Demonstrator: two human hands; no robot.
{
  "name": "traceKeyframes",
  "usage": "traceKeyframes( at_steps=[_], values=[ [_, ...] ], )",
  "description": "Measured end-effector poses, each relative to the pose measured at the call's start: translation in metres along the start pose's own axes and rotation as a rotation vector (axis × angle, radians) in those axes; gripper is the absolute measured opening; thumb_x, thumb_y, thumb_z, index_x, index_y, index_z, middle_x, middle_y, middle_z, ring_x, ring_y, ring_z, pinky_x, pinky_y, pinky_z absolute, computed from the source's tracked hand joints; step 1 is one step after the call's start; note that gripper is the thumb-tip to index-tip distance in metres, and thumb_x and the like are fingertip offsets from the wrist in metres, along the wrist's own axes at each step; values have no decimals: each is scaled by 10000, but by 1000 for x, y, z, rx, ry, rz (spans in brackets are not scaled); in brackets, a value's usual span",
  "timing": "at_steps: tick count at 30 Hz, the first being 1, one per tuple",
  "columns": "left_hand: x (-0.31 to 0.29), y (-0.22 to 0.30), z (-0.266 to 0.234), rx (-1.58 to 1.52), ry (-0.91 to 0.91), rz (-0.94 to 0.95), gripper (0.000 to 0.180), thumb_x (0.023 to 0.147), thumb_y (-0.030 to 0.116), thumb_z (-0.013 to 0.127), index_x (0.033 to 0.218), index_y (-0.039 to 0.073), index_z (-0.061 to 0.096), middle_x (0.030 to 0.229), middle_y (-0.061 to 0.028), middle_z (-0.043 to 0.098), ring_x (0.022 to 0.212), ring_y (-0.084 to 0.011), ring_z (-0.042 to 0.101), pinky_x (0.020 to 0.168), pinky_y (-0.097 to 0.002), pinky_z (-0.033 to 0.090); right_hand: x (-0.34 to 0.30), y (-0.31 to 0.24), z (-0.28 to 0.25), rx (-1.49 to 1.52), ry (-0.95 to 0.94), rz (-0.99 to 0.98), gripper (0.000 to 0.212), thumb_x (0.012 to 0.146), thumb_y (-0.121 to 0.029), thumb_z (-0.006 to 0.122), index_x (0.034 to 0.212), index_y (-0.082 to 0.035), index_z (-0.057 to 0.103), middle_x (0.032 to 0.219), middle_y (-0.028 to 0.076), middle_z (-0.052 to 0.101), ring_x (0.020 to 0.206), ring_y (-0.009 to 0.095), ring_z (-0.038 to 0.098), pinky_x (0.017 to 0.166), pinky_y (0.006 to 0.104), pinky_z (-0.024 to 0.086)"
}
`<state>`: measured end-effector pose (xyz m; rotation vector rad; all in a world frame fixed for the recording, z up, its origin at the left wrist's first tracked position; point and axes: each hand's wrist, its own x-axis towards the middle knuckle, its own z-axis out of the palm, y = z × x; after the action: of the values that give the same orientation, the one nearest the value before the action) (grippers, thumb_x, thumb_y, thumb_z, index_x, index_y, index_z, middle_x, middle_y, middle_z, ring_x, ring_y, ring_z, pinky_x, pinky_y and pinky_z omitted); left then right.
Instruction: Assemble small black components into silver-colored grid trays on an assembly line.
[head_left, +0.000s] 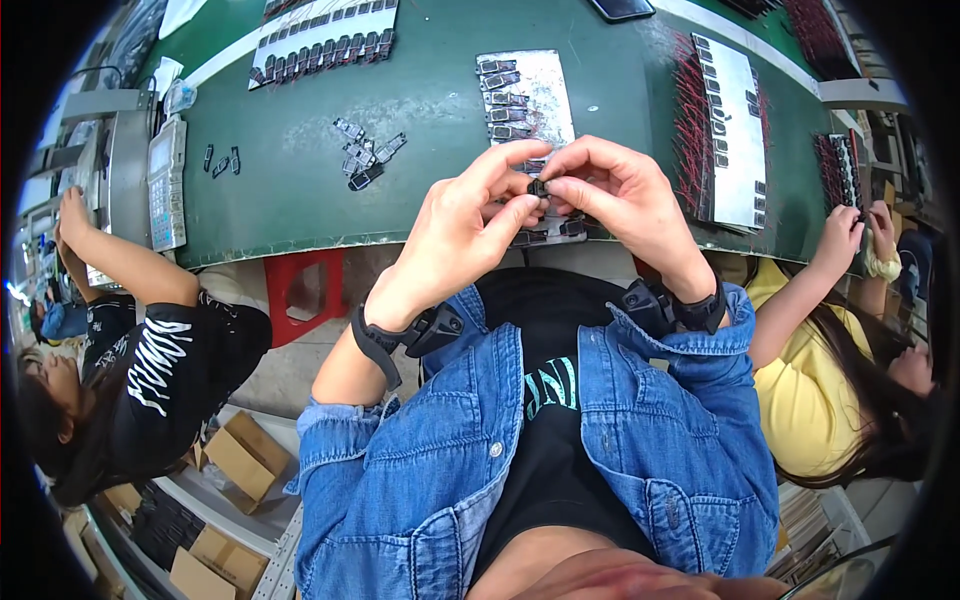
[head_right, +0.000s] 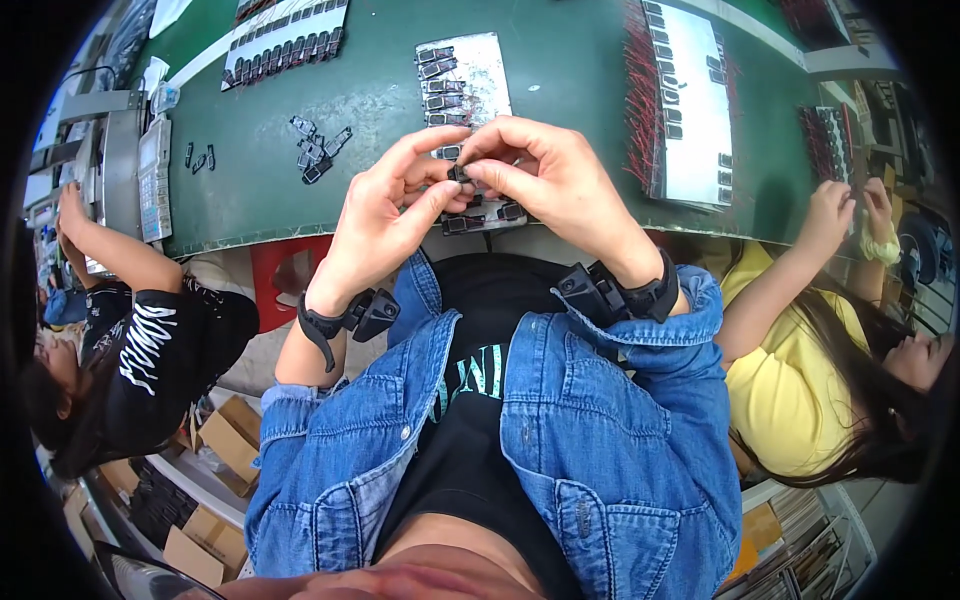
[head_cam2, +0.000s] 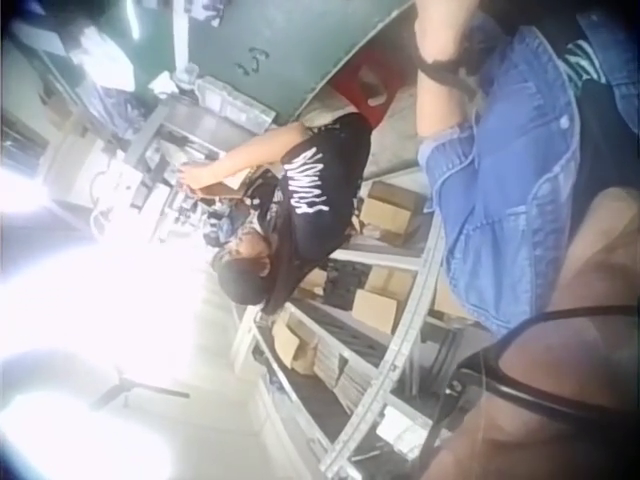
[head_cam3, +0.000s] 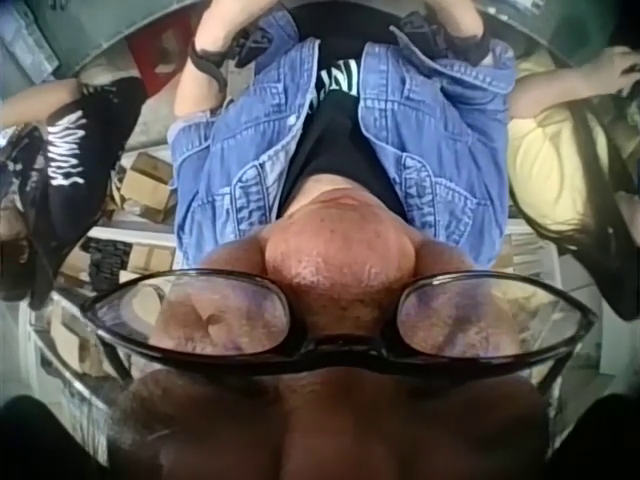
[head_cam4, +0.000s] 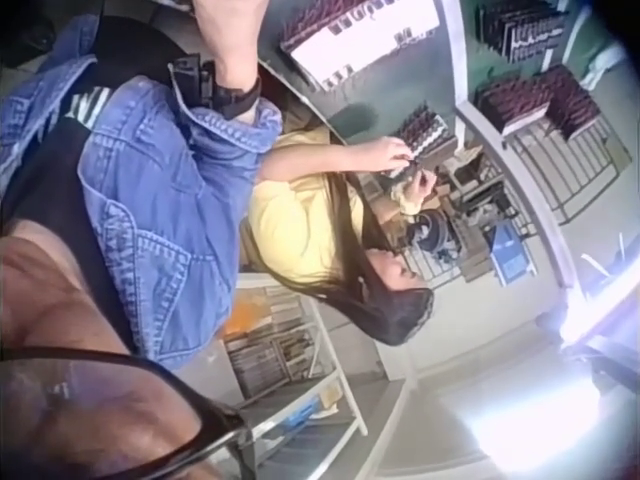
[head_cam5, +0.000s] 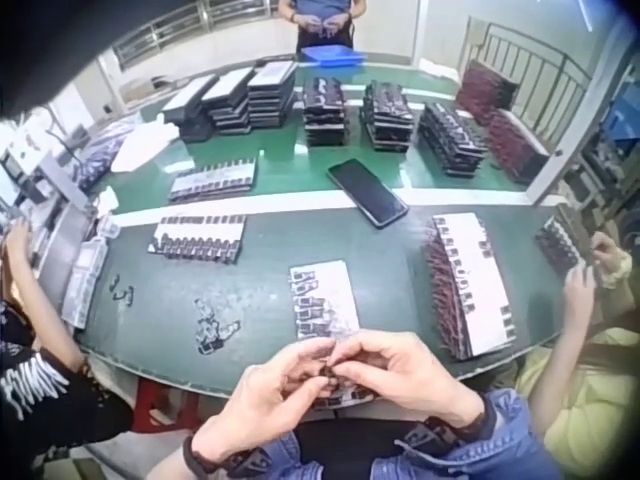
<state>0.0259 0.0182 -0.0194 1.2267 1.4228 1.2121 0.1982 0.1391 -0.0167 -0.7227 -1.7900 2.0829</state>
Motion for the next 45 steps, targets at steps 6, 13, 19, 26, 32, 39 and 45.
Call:
traceKeyframes(
  at_steps=[6, 13, 19, 26, 32, 39, 45],
  values=[
    [2, 4, 0, 30, -13, 4, 509, 910, -18, 604, 1396, 55, 471, 889, -95, 736, 849, -191, 739, 774, -308, 581, 3, 3, -1, -62, 22, -99, 199, 959, -35, 627, 1148, 10, 582, 959, 23, 628, 867, 86, 631, 786, 227, 534],
    [1, 6, -1, -77, -34, -45, 481, 903, -34, 596, 1364, 49, 488, 880, -106, 743, 833, -171, 733, 771, -305, 580, 3, 1, -9, 51, -170, 65, 231, 969, -74, 628, 1171, 3, 549, 946, 32, 626, 866, 98, 637, 794, 238, 534],
    [4, 11, -7, -171, -13, -132, 340, 923, -20, 602, 1256, -2, 539, 908, -112, 745, 852, -155, 727, 782, -288, 582, 10, -4, -11, 194, -197, 123, 192, 967, -82, 634, 1129, 5, 580, 953, 34, 639, 856, 97, 637, 785, 238, 534],
    [7, 20, -3, -128, 33, -176, 183, 940, -2, 610, 1118, -42, 594, 932, -115, 740, 891, -145, 719, 799, -287, 590, 3, -1, -2, 181, -47, 140, 174, 961, -95, 649, 1097, 3, 604, 968, 46, 654, 839, 104, 644, 787, 248, 541],
    [6, 25, -3, -141, 73, -148, 164, 956, 2, 603, 1109, -56, 611, 964, -119, 732, 908, -146, 713, 797, -286, 594, 1, -9, -3, 361, -13, 208, 160, 949, -88, 664, 1081, -14, 611, 973, 58, 677, 832, 124, 676, 780, 253, 569],
    [8, 29, -7, -254, 64, -176, 149, 970, -5, 584, 1099, -66, 626, 957, -94, 718, 894, -123, 699, 793, -260, 588, 4, -11, -4, 433, -36, 278, 162, 935, -90, 684, 1063, -27, 608, 985, 72, 689, 839, 142, 700, 749, 256, 588],
    [10, 31, -8, -186, 10, -231, 129, 964, 1, 595, 1065, -55, 654, 949, -87, 715, 864, -104, 687, 774, -244, 576, 2, -6, -9, 455, -76, 324, 153, 933, -92, 688, 1044, -30, 603, 974, 74, 689, 840, 145, 703, 750, 257, 589]
  ],
)
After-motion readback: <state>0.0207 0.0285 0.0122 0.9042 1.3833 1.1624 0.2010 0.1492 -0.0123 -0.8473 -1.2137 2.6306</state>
